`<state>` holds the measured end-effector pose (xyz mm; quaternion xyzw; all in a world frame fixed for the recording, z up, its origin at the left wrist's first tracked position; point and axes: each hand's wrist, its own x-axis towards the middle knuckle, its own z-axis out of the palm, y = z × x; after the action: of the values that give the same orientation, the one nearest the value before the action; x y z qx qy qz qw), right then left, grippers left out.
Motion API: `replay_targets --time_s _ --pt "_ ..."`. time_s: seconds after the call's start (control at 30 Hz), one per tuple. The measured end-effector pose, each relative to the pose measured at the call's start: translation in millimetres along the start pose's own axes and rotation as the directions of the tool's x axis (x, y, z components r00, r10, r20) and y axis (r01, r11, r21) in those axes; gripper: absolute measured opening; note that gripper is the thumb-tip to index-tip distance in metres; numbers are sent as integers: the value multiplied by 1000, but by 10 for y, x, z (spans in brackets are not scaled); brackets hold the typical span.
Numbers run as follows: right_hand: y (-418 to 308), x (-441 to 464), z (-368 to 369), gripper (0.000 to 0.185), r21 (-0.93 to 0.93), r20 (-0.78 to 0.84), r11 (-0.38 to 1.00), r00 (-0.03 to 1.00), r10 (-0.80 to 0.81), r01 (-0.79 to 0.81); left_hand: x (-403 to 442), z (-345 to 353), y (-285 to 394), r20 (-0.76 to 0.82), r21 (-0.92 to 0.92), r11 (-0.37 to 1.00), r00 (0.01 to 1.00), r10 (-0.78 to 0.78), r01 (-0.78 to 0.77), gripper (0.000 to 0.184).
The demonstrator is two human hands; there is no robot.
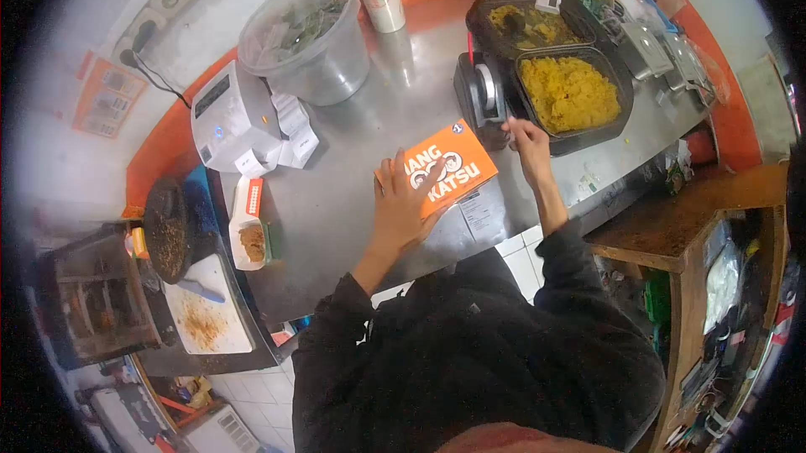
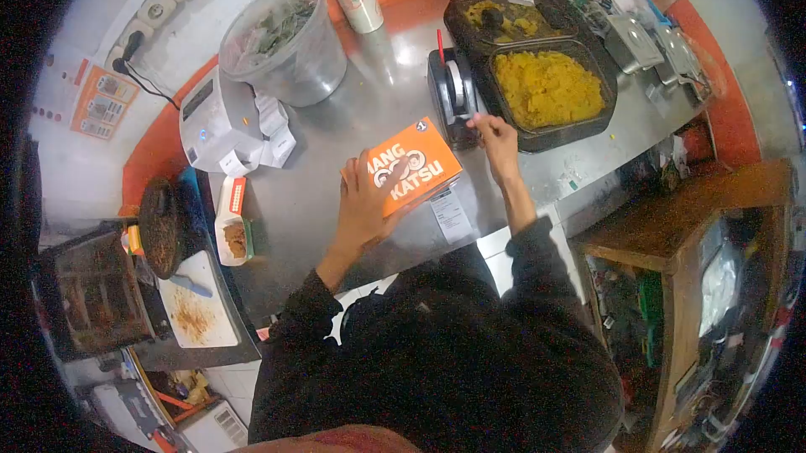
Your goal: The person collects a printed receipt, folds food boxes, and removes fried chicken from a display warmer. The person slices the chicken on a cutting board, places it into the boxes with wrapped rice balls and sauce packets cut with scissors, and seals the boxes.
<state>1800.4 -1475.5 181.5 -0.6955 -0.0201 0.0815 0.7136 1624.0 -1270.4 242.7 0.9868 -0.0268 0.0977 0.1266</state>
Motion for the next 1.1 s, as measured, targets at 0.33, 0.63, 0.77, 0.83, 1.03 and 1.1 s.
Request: replay_targets --time_s 0.33,0.63,0.77,0.83,1.03,1.1 --pt "-254 -664 -15 16 -422 -100 893 971 -217 156 -39 31 -12 -31 -5 1000 1000 -3 3 71" --pt "96 -1148 577 23 72 333 991 939 86 -117 -21 16 15 -48 -13 1000 999 -20 20 72" --pt "288 -892 364 46 -186 594 517 515 -618 836 28 43 11 -50 41 999 998 34 -32 72" --pt "166 -779 342 51 -128 655 422 396 -644 898 34 26 18 14 -10 1000 1000 -17 17 71" --pt "-656 -616 -63 50 -473 782 404 584 -217 783 181 -323 265 231 -57 983 960 -158 176 65" --pt "-974 -194 -370 35 -462 641 509 670 -374 726 212 -347 130 263 -163 972 957 -120 166 66"
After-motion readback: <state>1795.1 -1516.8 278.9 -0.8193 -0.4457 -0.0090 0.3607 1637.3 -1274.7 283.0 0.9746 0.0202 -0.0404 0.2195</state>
